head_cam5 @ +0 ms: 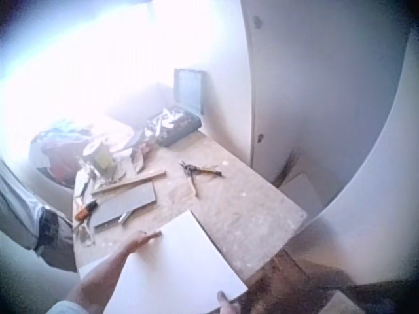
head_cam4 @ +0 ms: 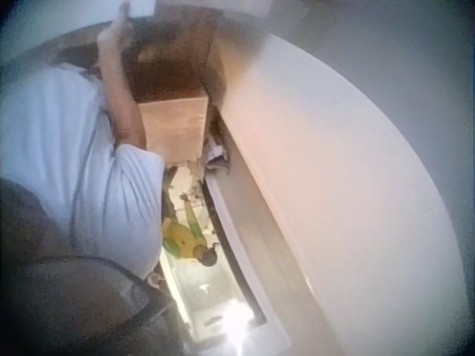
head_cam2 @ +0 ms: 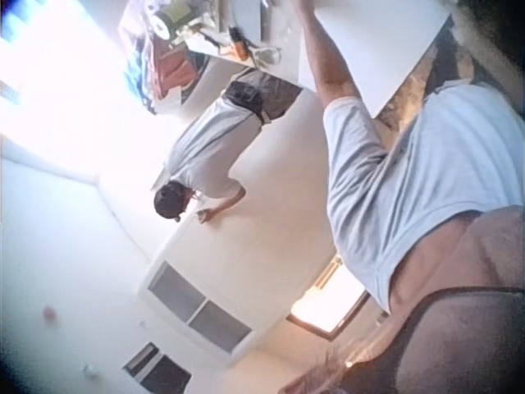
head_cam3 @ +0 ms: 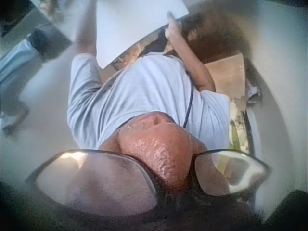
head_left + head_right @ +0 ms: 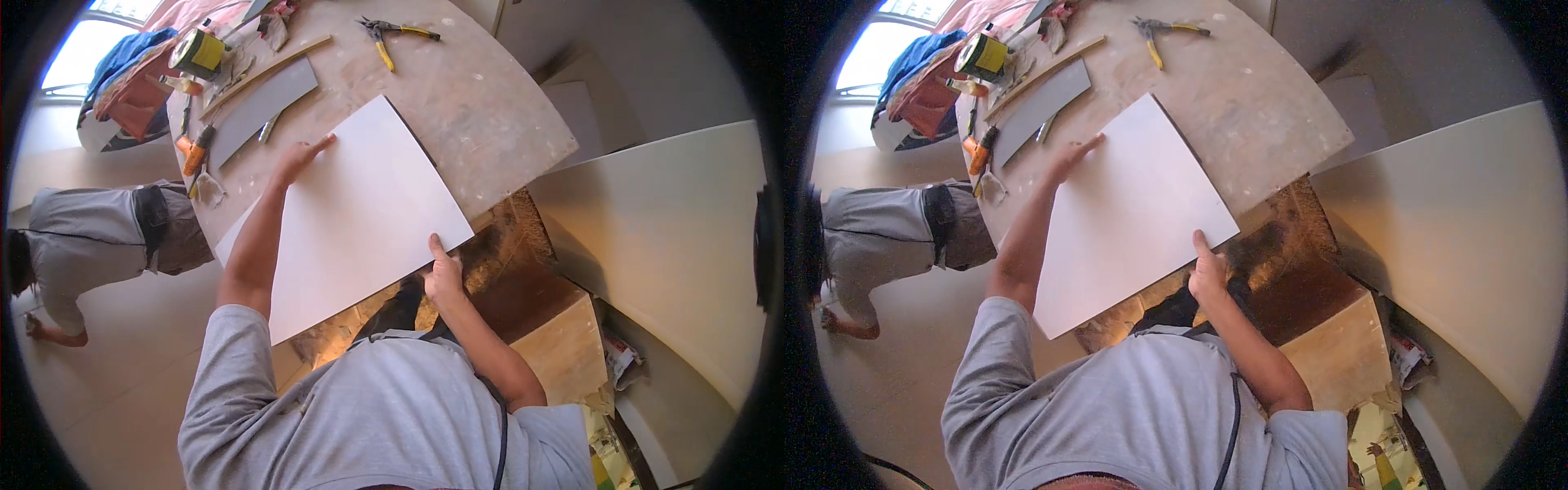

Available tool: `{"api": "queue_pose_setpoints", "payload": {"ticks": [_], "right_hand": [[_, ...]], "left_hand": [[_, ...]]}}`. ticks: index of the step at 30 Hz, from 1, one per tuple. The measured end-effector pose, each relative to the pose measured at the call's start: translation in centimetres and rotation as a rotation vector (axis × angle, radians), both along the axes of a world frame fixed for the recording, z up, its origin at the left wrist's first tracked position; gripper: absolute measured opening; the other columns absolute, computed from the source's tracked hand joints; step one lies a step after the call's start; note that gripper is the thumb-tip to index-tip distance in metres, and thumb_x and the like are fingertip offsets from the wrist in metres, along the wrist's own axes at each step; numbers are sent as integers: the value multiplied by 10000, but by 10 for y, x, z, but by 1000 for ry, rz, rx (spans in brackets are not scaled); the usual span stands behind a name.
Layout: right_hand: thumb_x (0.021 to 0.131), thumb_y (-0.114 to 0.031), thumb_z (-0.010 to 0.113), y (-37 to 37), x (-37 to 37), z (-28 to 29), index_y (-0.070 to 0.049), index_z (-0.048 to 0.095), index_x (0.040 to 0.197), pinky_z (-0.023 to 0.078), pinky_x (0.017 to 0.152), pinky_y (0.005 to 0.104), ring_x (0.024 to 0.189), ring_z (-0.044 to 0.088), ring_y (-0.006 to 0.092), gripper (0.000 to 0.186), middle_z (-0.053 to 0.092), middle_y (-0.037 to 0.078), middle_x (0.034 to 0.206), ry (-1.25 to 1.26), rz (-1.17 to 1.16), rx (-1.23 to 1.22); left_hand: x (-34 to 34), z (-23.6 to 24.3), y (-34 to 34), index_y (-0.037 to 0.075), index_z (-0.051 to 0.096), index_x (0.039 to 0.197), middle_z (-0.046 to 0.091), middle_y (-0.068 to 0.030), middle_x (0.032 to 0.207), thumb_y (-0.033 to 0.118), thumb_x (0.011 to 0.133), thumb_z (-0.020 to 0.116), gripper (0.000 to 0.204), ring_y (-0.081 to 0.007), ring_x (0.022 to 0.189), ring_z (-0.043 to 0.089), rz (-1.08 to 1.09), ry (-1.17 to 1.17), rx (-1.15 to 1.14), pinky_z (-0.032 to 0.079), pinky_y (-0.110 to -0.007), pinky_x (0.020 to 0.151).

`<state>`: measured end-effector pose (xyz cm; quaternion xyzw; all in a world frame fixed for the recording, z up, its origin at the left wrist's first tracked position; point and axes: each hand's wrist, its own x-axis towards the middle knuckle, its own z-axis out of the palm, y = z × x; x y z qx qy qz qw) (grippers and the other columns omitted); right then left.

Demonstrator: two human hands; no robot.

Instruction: The person trims the edge of a white laminate sheet using snips, then uses a hand scraper and a file to smooth and refine the edges while working at a workshop table.

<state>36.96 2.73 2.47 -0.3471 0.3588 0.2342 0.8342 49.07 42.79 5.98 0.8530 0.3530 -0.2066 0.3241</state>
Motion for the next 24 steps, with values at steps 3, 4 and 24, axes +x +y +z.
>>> {"api": "queue_pose_setpoints", "payload": {"ticks": [3, 4, 24], "right_hand": [[936, -167, 783, -8, 4, 9, -109, 503, 1408, 510, 985, 609, 1218, 593, 289, 552, 603, 66, 1337, 162, 166, -175], [935, -165, 784, -10, 5, 11, -115, 503, 1396, 510, 966, 637, 1220, 590, 298, 541, 602, 71, 1335, 148, 161, -163], [995, -237, 658, -76, 63, 85, 33, 653, 995, 535, 692, 369, 721, 633, 235, 270, 677, 74, 796, -166, 1436, -590]], "left_hand": [[-3, 2, -4, -20, 759, 1092, 718, -215, 1051, 823, 797, 649, 900, -326, 1017, 681, 10, 32, 50, 514, -455, 901], [-6, 5, -6, -36, 764, 1076, 715, -257, 1078, 808, 784, 670, 897, -361, 1032, 679, 44, 41, 53, 503, -450, 933], [-30, -21, -133, 187, 340, 1617, 178, -270, 1678, 679, 945, 530, 854, -439, 1565, 139, -146, -463, 584, 113, -576, 1253]]}}
